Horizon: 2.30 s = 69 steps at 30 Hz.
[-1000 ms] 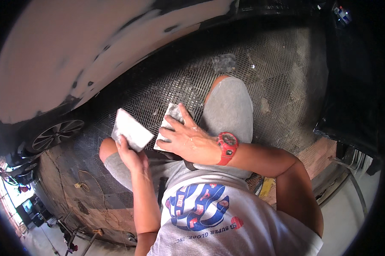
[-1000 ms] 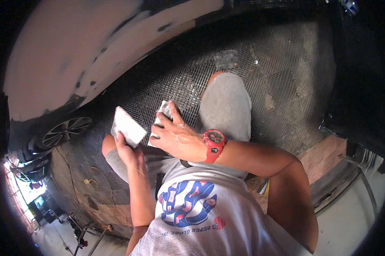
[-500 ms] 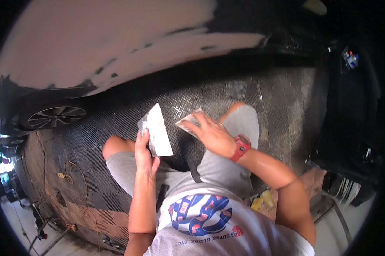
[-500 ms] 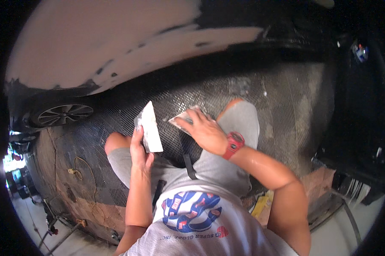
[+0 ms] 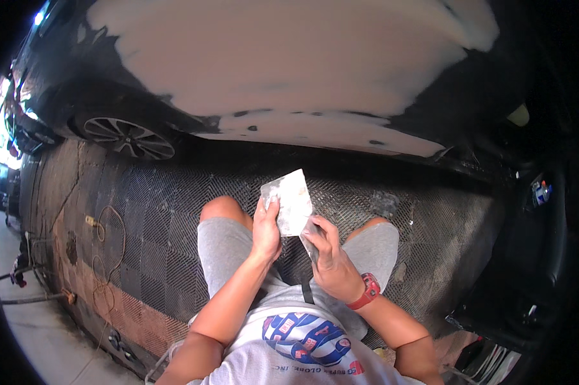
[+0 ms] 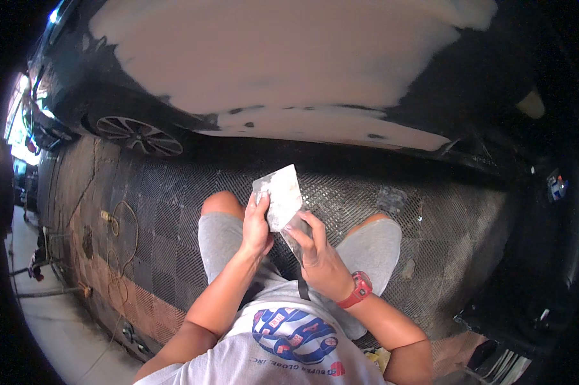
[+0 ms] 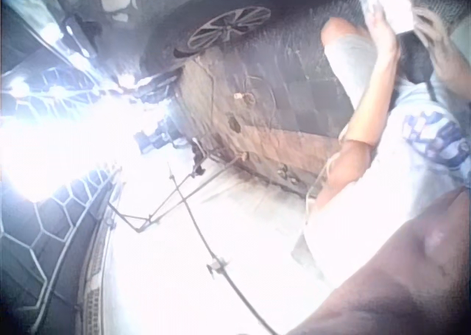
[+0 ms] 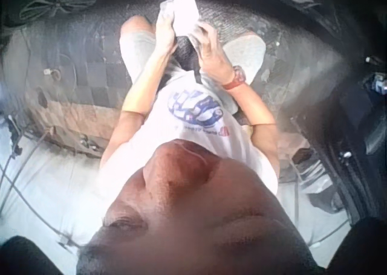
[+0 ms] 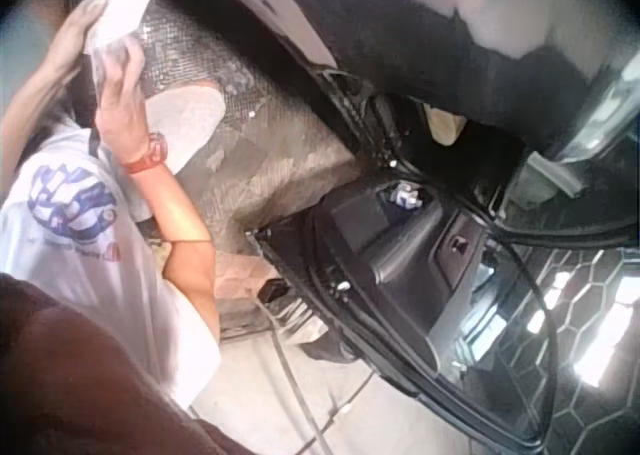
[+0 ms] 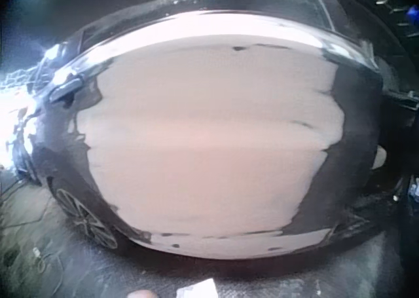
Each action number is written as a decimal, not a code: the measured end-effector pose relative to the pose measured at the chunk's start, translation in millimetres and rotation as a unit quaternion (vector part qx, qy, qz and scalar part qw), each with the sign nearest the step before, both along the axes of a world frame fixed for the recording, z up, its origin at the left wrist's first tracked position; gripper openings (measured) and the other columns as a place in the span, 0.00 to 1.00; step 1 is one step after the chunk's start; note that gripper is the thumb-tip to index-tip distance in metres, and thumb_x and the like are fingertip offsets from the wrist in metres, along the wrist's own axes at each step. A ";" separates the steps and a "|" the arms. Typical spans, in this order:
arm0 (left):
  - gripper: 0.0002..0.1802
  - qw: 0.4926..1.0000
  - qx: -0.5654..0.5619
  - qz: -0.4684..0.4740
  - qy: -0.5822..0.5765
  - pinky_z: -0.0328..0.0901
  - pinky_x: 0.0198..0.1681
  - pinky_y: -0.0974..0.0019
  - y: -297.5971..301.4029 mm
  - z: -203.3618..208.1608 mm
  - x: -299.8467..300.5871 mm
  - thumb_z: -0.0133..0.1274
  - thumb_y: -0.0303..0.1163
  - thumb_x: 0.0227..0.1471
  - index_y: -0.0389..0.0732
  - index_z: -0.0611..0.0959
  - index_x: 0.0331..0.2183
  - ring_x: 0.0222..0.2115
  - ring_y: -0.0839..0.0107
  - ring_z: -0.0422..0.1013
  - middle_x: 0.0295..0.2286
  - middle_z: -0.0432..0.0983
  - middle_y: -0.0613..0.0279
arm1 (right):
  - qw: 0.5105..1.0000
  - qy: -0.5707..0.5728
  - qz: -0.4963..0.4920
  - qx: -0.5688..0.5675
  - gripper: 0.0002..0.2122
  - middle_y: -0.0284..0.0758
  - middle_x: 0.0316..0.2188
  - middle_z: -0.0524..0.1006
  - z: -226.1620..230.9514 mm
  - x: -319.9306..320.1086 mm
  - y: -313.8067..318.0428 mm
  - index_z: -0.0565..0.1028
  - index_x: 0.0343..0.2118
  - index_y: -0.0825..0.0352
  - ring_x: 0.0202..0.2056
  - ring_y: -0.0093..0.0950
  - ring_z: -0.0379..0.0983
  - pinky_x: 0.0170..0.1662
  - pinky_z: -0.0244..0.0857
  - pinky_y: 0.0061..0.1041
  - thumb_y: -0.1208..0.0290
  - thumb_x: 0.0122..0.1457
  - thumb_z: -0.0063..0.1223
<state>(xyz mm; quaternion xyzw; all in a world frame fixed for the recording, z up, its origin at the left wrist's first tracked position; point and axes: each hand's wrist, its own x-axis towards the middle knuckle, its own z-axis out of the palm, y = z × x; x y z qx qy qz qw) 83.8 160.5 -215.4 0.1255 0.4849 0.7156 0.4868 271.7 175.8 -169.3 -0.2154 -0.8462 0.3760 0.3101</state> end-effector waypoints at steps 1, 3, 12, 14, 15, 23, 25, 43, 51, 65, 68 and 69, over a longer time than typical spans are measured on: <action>0.17 1.000 0.007 0.010 -0.012 0.72 0.52 0.64 0.5 4.1 1.3 0.44 0.32 0.71 0.34 0.73 0.55 0.46 0.70 0.77 0.46 0.78 0.57 | 0.999 -0.037 -0.016 0.018 0.37 0.54 0.60 0.62 -14.3 2.4 -1.8 0.56 0.68 0.58 0.62 0.57 0.64 0.64 0.64 0.46 0.89 0.56 0.49; 0.17 0.999 0.009 0.024 -0.044 0.72 0.51 0.65 -1.6 13.8 -0.4 0.44 0.33 0.71 0.34 0.74 0.55 0.46 0.71 0.76 0.46 0.79 0.57 | 0.991 -0.109 -0.049 0.054 0.36 0.55 0.60 0.63 -38.5 17.6 4.9 0.59 0.67 0.55 0.62 0.60 0.64 0.63 0.65 0.47 0.88 0.55 0.50; 0.21 0.965 -0.055 -0.105 0.233 0.67 0.53 0.66 -10.2 12.9 17.1 0.46 0.38 0.71 0.34 0.75 0.57 0.47 0.73 0.73 0.46 0.80 0.57 | 0.948 -0.237 -0.112 0.179 0.28 0.45 0.62 0.69 9.4 11.5 54.7 0.77 0.60 0.49 0.67 0.52 0.60 0.68 0.46 0.65 0.81 0.57 0.47; 0.22 0.958 -0.101 -0.025 0.267 0.68 0.53 0.63 -12.0 24.9 20.9 0.45 0.40 0.71 0.33 0.75 0.57 0.46 0.69 0.75 0.45 0.81 0.54 | 0.971 -0.189 -0.038 0.141 0.26 0.43 0.61 0.70 2.5 7.1 38.0 0.77 0.61 0.47 0.65 0.52 0.62 0.68 0.46 0.67 0.76 0.60 0.46; 0.22 0.948 -0.112 0.008 0.298 0.68 0.52 0.63 -17.5 19.5 20.8 0.45 0.40 0.71 0.33 0.76 0.56 0.45 0.68 0.75 0.44 0.81 0.53 | 0.971 -0.188 0.003 0.146 0.26 0.43 0.61 0.70 -3.3 13.1 36.2 0.77 0.61 0.47 0.65 0.52 0.62 0.68 0.44 0.68 0.76 0.61 0.45; 0.17 0.981 -0.068 0.165 0.075 0.76 0.50 0.54 -35.4 -6.7 23.8 0.44 0.33 0.71 0.36 0.71 0.56 0.44 0.60 0.79 0.46 0.78 0.51 | 0.976 -0.074 0.168 0.118 0.32 0.42 0.63 0.67 42.2 42.7 58.4 0.76 0.60 0.46 0.68 0.49 0.59 0.69 0.48 0.63 0.83 0.53 0.52; 0.17 0.989 -0.052 0.134 0.017 0.76 0.50 0.52 -37.4 -18.7 22.0 0.44 0.34 0.70 0.37 0.72 0.55 0.44 0.57 0.80 0.46 0.79 0.51 | 0.979 -0.003 0.203 0.009 0.31 0.47 0.64 0.64 33.4 31.9 55.9 0.72 0.62 0.49 0.67 0.53 0.61 0.67 0.57 0.57 0.83 0.54 0.53; 0.20 0.975 -0.033 0.163 0.146 0.70 0.51 0.65 -19.9 -1.6 -88.2 0.47 0.37 0.71 0.31 0.74 0.55 0.45 0.71 0.75 0.45 0.80 0.54 | 0.964 -0.183 -0.064 0.180 0.25 0.39 0.61 0.72 22.1 -68.4 90.6 0.80 0.56 0.48 0.68 0.49 0.60 0.70 0.44 0.64 0.80 0.57 0.49; 0.21 0.934 -0.079 0.040 0.346 0.68 0.49 0.64 -12.7 -4.7 -149.9 0.47 0.40 0.71 0.29 0.78 0.51 0.42 0.67 0.75 0.43 0.81 0.51 | 0.961 -0.222 -0.070 0.148 0.26 0.35 0.59 0.74 0.4 -163.1 13.6 0.80 0.56 0.45 0.66 0.42 0.64 0.70 0.45 0.61 0.79 0.56 0.51; 0.24 0.962 -0.073 -0.208 -0.162 0.74 0.57 0.58 -24.0 4.1 -269.4 0.49 0.40 0.70 0.42 0.71 0.62 0.53 0.66 0.76 0.54 0.76 0.58 | 0.653 0.456 -0.360 -0.486 0.33 0.40 0.58 0.73 -0.8 -200.3 -56.5 0.62 0.67 0.59 0.61 0.35 0.70 0.63 0.66 0.43 0.90 0.60 0.51; 0.24 0.911 -0.064 -0.334 -0.233 0.72 0.59 0.62 -31.9 -1.9 -267.0 0.46 0.40 0.71 0.44 0.71 0.64 0.56 0.70 0.74 0.57 0.75 0.61 | 0.590 0.538 -0.373 -0.473 0.33 0.39 0.58 0.73 -16.6 -215.7 -59.0 0.58 0.68 0.59 0.60 0.34 0.71 0.60 0.69 0.43 0.87 0.63 0.54; 0.24 0.898 -0.062 -0.369 -0.231 0.72 0.59 0.62 -34.5 2.2 -263.2 0.46 0.40 0.71 0.44 0.71 0.64 0.56 0.70 0.74 0.57 0.75 0.61 | 0.581 0.545 -0.374 -0.475 0.32 0.39 0.58 0.73 -22.2 -224.3 -58.9 0.58 0.68 0.58 0.60 0.35 0.72 0.59 0.70 0.43 0.87 0.63 0.55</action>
